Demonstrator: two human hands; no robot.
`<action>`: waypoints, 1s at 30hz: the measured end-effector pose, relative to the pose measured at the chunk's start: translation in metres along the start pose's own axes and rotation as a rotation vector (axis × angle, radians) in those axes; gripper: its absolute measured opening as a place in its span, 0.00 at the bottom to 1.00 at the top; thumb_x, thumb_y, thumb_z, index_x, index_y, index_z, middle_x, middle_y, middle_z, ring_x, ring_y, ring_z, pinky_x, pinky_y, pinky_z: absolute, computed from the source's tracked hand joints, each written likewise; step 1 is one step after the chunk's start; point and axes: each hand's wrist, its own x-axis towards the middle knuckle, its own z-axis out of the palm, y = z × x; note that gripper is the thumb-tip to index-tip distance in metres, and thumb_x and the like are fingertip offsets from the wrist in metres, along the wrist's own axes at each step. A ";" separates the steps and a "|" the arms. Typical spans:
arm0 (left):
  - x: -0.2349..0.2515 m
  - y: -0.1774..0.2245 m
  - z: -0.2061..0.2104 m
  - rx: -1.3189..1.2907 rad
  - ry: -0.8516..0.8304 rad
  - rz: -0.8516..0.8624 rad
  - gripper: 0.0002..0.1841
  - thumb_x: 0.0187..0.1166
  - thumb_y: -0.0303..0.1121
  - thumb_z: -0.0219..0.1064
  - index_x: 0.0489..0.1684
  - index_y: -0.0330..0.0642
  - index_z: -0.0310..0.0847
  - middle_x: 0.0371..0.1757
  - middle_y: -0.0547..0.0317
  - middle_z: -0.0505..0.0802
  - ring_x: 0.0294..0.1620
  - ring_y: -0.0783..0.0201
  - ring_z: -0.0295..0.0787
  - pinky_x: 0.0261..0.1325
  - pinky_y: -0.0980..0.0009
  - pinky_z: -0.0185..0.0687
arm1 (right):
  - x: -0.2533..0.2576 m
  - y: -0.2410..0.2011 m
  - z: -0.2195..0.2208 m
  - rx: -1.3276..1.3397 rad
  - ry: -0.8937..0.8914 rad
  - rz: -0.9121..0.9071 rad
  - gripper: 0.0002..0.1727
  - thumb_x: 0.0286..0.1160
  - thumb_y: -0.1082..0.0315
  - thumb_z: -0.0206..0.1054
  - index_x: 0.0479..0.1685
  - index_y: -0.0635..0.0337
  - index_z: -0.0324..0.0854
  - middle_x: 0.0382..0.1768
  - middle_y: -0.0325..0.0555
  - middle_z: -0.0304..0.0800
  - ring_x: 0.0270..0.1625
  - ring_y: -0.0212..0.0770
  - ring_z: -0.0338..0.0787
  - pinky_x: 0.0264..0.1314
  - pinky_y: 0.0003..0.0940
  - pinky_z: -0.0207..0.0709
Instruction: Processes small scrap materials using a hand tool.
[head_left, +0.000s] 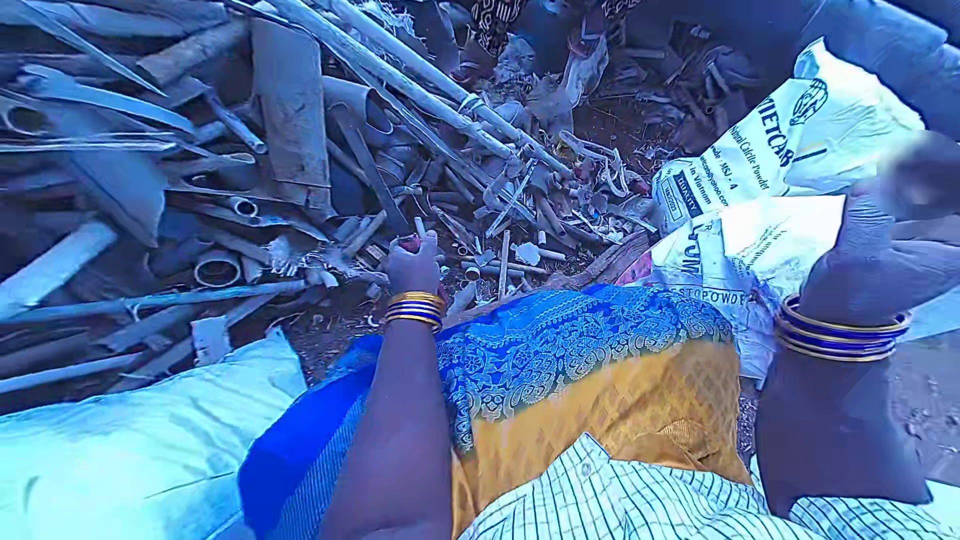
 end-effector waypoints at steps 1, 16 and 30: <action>0.000 0.001 0.000 0.005 -0.005 -0.001 0.33 0.87 0.48 0.65 0.78 0.27 0.68 0.66 0.32 0.87 0.63 0.44 0.90 0.71 0.48 0.82 | -0.003 -0.014 0.039 0.026 -0.182 0.023 0.16 0.78 0.71 0.65 0.59 0.72 0.77 0.59 0.48 0.85 0.61 0.31 0.86 0.65 0.27 0.83; 0.030 0.001 0.001 -0.042 0.131 -0.171 0.27 0.85 0.42 0.69 0.74 0.30 0.71 0.49 0.45 0.93 0.44 0.58 0.95 0.57 0.60 0.89 | -0.245 0.116 0.372 -0.568 -1.928 0.368 0.31 0.74 0.69 0.70 0.78 0.71 0.71 0.77 0.72 0.73 0.79 0.70 0.75 0.75 0.68 0.71; 0.034 0.001 0.003 0.046 0.001 -0.262 0.19 0.79 0.33 0.75 0.61 0.31 0.81 0.44 0.47 0.93 0.43 0.60 0.93 0.55 0.60 0.87 | -0.205 0.112 0.383 -0.388 -2.061 0.405 0.29 0.77 0.63 0.72 0.69 0.77 0.76 0.66 0.74 0.83 0.71 0.69 0.82 0.73 0.68 0.71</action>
